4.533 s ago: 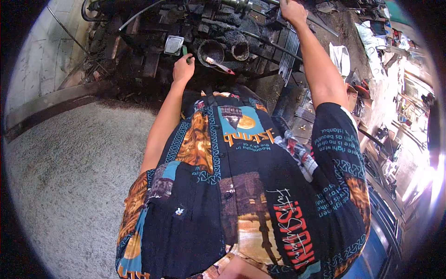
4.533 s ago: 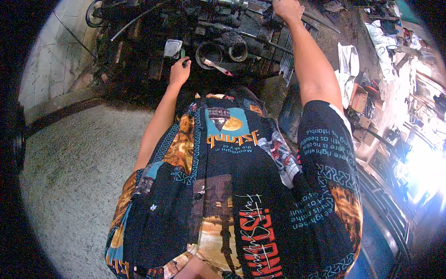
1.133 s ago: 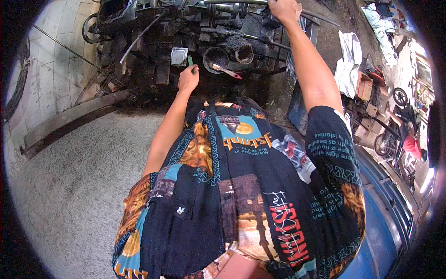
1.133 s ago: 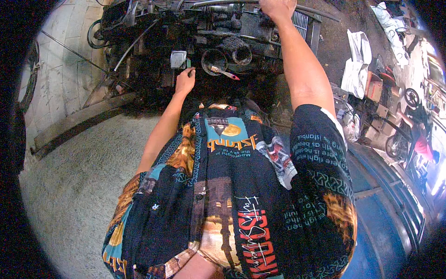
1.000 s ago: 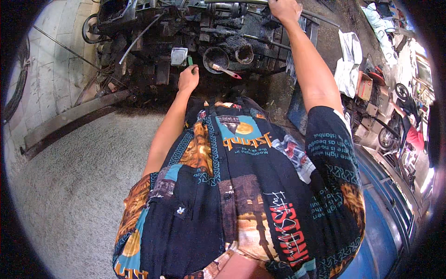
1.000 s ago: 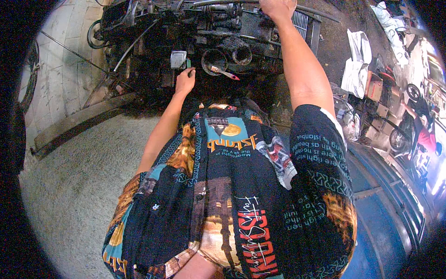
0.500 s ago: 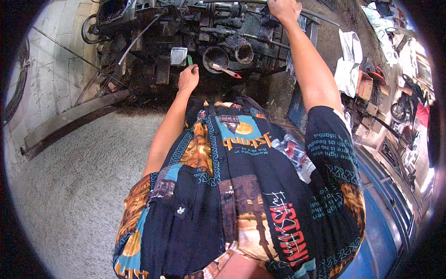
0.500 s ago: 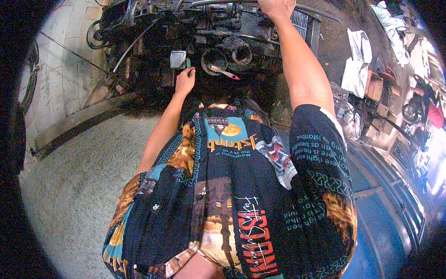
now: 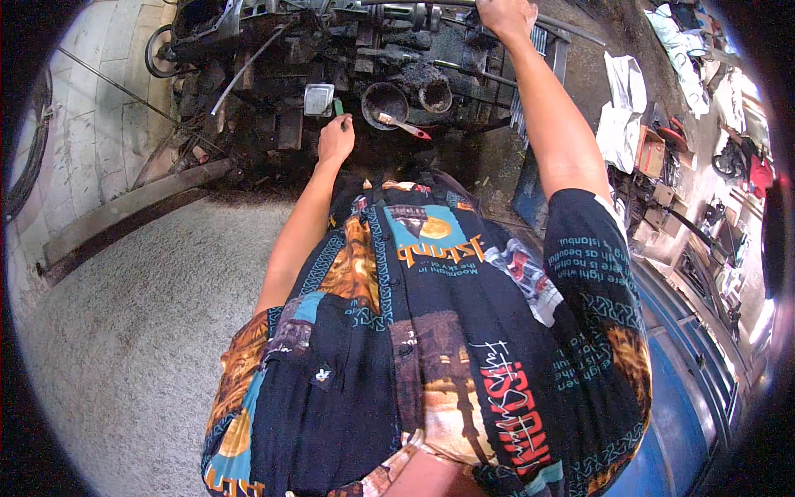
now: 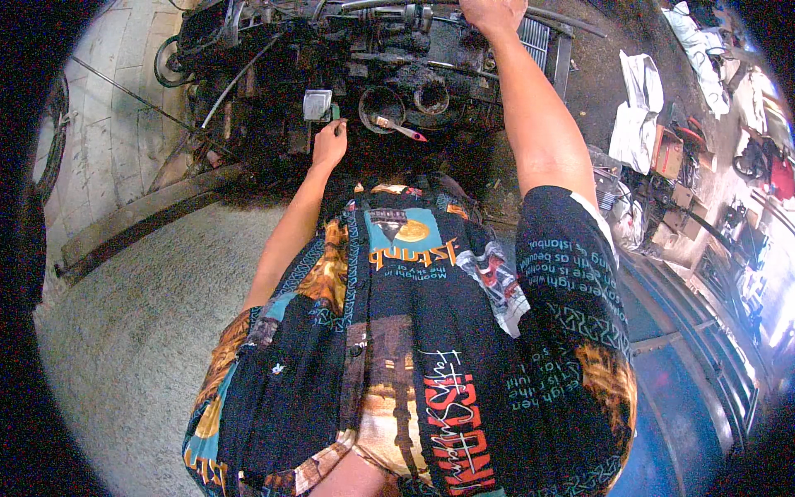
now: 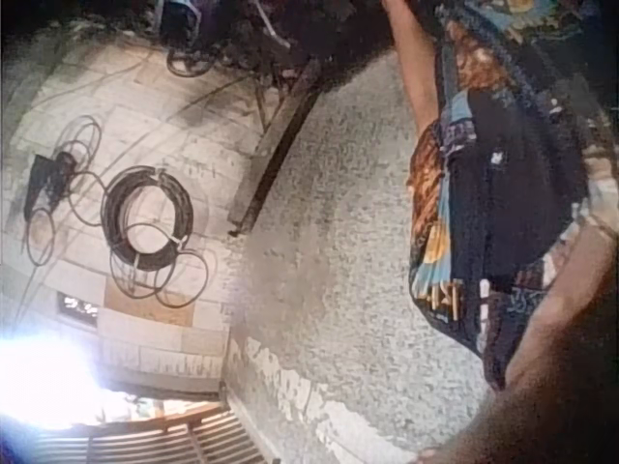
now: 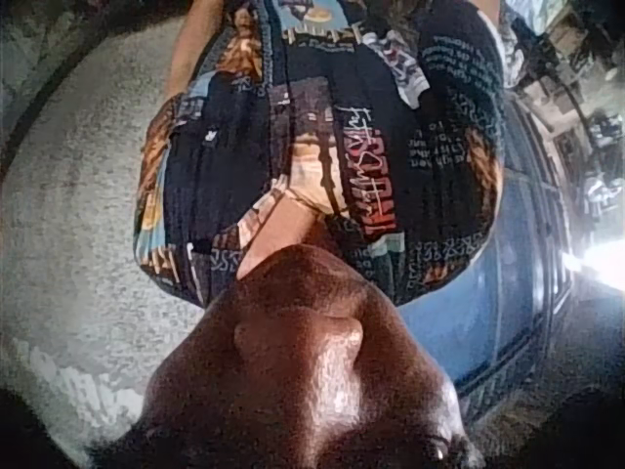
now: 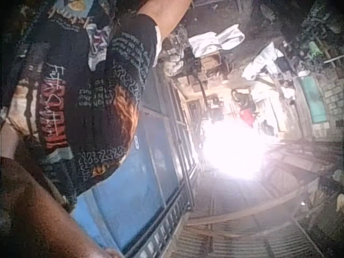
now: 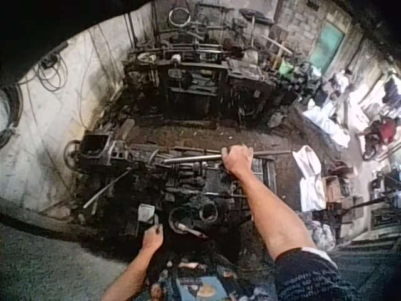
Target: Bending a metal rod using a manual workshop machine and applying lubricant with a brush.
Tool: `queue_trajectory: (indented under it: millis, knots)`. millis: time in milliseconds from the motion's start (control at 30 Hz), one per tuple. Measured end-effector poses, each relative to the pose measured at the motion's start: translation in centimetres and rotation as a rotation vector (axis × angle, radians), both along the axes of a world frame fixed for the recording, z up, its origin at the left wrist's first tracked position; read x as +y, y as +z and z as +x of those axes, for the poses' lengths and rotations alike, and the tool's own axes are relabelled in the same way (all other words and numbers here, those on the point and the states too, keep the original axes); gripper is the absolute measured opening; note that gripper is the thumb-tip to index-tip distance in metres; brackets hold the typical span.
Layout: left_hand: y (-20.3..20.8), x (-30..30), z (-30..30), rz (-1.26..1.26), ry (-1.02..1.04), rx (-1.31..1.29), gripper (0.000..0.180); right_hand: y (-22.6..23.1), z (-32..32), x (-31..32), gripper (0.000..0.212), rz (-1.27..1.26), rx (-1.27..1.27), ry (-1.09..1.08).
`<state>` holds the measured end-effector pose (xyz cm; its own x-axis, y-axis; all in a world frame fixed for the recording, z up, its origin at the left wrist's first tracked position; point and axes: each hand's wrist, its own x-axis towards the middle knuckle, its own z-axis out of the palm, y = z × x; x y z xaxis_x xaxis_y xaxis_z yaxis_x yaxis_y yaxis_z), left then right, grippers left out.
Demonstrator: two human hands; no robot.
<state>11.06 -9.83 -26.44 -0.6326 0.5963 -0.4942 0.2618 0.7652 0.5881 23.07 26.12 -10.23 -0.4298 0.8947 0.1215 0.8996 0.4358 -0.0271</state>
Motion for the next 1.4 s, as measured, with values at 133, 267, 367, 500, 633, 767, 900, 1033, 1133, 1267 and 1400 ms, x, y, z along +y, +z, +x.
queue_trajectory:
  millis: [133,267,367,500,633,767,900,1033,1133,1267,1400]
  knots:
    - [-0.5,0.0,-0.1,0.018,-0.008,0.005,0.033,-0.4,0.1,0.3,0.051,0.032,0.009,0.001]
    - [-0.1,0.1,0.0,-0.023,-0.004,-0.003,0.035,-0.5,0.1,0.3,0.049,0.043,0.018,0.026]
    - [0.7,0.5,0.2,-0.088,0.033,0.030,0.037,0.0,-0.1,0.0,0.049,0.032,0.013,0.021]
    - [-0.7,0.5,-0.2,-0.174,0.046,0.043,0.036,0.1,0.1,0.0,0.049,0.010,0.018,-0.005]
    - [-6.3,-1.7,-0.7,-0.211,0.313,-0.490,0.023,0.1,0.0,-0.2,0.048,0.039,0.001,0.004]
    - [-10.4,-3.1,0.0,-0.303,0.461,-0.579,0.012,1.3,-0.4,-1.0,0.046,0.044,0.022,0.012]
    - [-13.1,-2.7,0.4,-0.288,0.513,-0.500,0.017,1.3,-0.8,-1.6,0.046,0.080,0.016,0.024]
    - [-11.2,-2.6,0.8,-0.313,0.491,-0.401,0.024,1.7,-1.1,-2.2,0.045,0.030,-0.051,-0.022]
    - [-8.8,-3.2,0.6,-0.314,0.301,-0.309,0.049,1.2,-0.2,-1.7,0.044,0.064,0.080,0.030]
    - [-3.4,-4.0,-0.8,-0.081,0.204,-0.148,0.053,-2.7,0.6,-1.8,0.034,0.518,0.383,0.090]
    - [-1.3,-5.8,-3.5,0.025,0.277,-0.149,0.044,-0.7,-4.2,-14.4,0.031,-0.085,0.817,0.269]
